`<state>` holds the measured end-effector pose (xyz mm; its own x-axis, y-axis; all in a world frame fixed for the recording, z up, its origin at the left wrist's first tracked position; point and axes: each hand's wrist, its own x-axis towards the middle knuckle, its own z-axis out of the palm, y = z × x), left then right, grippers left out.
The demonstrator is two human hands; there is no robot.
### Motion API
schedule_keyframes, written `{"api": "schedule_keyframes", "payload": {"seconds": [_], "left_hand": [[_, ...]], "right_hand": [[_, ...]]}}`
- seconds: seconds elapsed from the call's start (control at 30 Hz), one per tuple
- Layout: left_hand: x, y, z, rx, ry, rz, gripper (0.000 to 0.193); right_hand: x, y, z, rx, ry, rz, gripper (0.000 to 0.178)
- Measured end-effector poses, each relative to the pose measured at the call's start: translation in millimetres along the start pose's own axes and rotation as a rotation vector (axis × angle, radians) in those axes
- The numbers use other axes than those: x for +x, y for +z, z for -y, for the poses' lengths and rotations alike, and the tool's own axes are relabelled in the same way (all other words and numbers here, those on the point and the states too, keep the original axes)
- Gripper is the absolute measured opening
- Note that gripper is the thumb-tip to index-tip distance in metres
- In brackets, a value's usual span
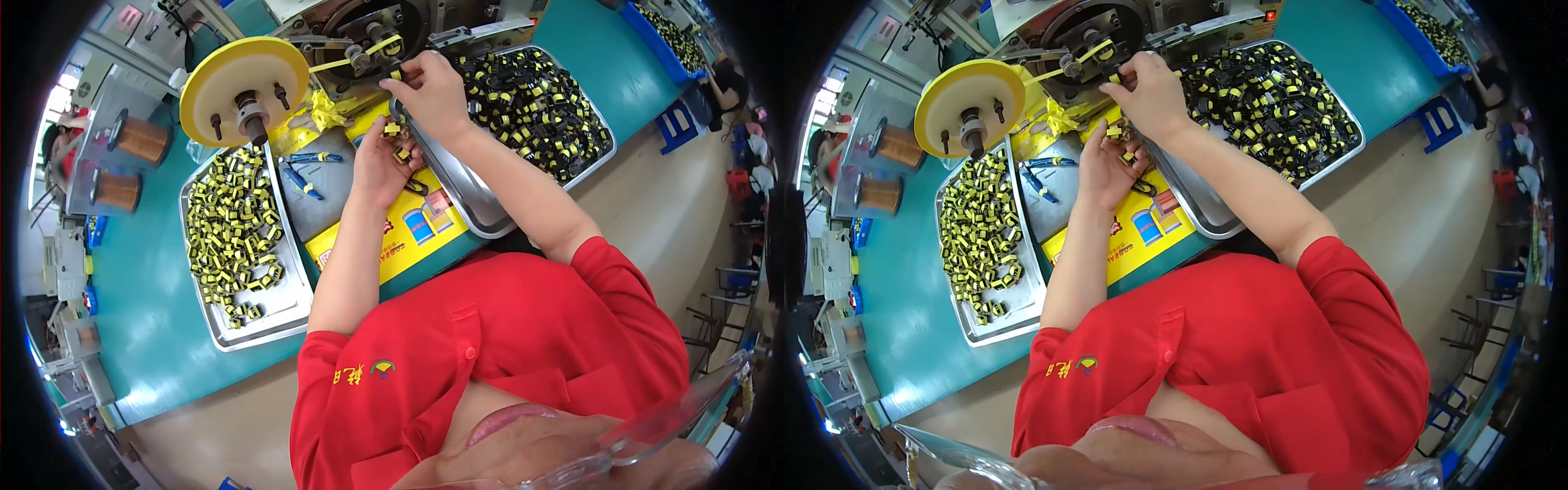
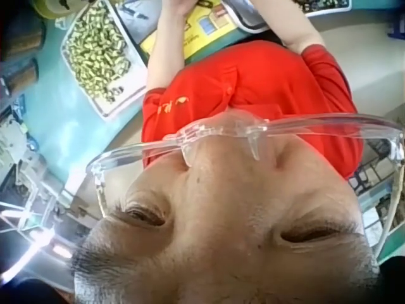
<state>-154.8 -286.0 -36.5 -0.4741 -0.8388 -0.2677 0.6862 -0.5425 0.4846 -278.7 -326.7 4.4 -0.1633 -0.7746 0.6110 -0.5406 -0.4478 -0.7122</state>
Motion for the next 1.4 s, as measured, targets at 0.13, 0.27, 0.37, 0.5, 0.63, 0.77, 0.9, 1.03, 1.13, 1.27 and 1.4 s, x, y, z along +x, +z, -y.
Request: {"api": "schedule_keyframes", "payload": {"seconds": [0.13, 0.27, 0.37, 0.5, 0.63, 0.77, 0.9, 1.03, 1.13, 1.27, 1.4], "left_hand": [[6, 0, 2, -0.002, -0.008, -0.024, 0.025], [1, -5, -2, -0.029, 0.012, -0.009, 0.025], [0, -13, -8, -0.02, -0.034, 0.079, 0.027], [1, 0, -5, 0.059, -0.011, 0.003, 0.026], [-3, 3, -4, 0.06, 0.049, -0.033, 0.027], [2, -13, -7, -0.016, -0.014, 0.206, 0.027], [0, -4, -1, 0.021, -0.001, 0.098, 0.028], [9, -6, -5, -0.129, -0.038, 0.146, 0.032], [19, 2, -12, -0.203, -0.058, 0.243, 0.038], [40, 46, -23, -0.268, -0.022, 0.142, 0.047], [33, 40, -22, -0.288, -0.052, 0.209, 0.043]], "right_hand": [[2, 2, -11, 0.055, -0.001, 0.002, 0.034], [1, -41, 2, -0.07, -0.091, 0.261, 0.039], [-12, -92, -15, -0.331, -0.349, 0.326, 0.032], [-52, -133, -21, -0.567, -0.422, 0.59, 0.032], [-80, -124, -27, -0.559, -0.416, 0.577, 0.028], [-97, -135, -19, -0.38, -0.141, 0.735, 0.031], [-112, -136, -25, -0.266, -0.176, 0.719, 0.03], [-107, -143, -17, -0.277, -0.048, 0.807, 0.028], [-104, -154, -18, -0.106, 0.007, 0.964, 0.03], [-101, -158, -15, -0.136, 0.019, 1.054, 0.036], [-91, -159, -11, -0.087, -0.001, 1.159, 0.039]]}}
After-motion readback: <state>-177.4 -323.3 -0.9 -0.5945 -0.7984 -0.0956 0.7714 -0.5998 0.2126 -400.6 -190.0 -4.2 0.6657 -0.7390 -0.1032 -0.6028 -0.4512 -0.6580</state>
